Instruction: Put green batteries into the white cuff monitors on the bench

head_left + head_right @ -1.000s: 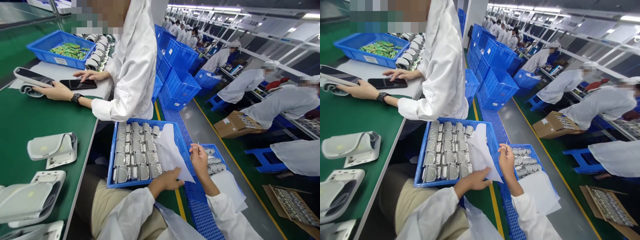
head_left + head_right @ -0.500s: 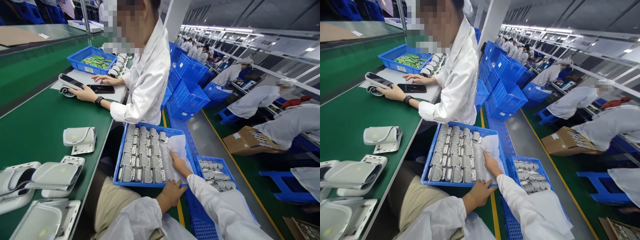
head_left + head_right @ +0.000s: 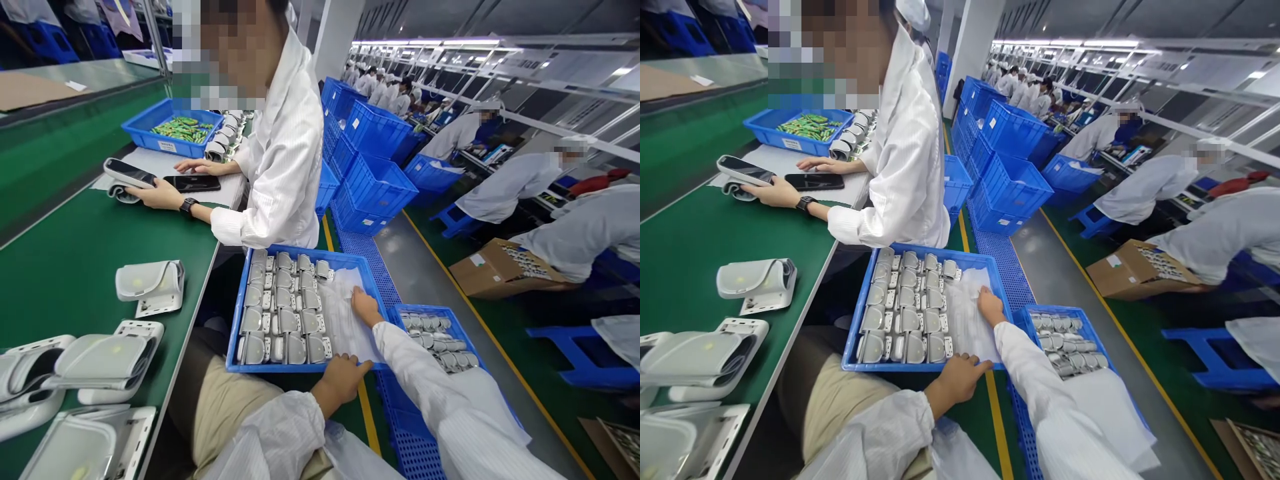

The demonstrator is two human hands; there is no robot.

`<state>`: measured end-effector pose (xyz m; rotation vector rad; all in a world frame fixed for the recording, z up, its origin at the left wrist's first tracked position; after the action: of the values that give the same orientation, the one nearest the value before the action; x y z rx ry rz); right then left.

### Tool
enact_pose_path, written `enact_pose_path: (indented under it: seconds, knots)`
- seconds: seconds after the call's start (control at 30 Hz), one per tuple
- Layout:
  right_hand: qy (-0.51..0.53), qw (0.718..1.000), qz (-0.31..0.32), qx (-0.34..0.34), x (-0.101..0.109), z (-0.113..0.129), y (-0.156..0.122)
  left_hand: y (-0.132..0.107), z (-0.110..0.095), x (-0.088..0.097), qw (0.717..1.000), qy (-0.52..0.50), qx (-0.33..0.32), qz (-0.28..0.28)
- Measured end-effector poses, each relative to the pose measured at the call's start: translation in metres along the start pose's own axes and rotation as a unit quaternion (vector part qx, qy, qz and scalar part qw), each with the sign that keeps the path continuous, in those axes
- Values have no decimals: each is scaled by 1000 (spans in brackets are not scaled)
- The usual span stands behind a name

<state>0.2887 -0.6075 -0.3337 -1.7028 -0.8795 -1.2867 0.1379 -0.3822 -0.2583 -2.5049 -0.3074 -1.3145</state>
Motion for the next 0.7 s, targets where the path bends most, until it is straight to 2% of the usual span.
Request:
enact_pose_path:
  seconds: [0.1,0.23,0.33,0.5,0.7]
  knots:
    - [0,1000,-15,7,-2,6,3,0,1,2,1000,-6,7,-3]
    - [16,995,-35,89,-8,22,5,3,2,0,1000,-8,23,0]
    - [39,990,-37,128,-18,21,11,5,3,-2,999,-3,35,8]
    - [79,991,-29,108,-34,5,31,6,4,-2,999,-2,33,15]
    - [108,991,-25,76,-43,6,55,5,6,-5,999,-7,39,10]
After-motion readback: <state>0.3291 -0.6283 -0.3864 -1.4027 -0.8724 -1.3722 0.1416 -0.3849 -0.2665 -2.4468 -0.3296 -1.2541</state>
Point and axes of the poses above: each hand's wrist, its own y-axis towards the middle knuckle, its own x-axis out of the back of the hand, z = x × y, the point moved 6 cm from there along y, towards the middle knuckle, and after that the axes turned 1 degree about -y, right-handed, at the moved point
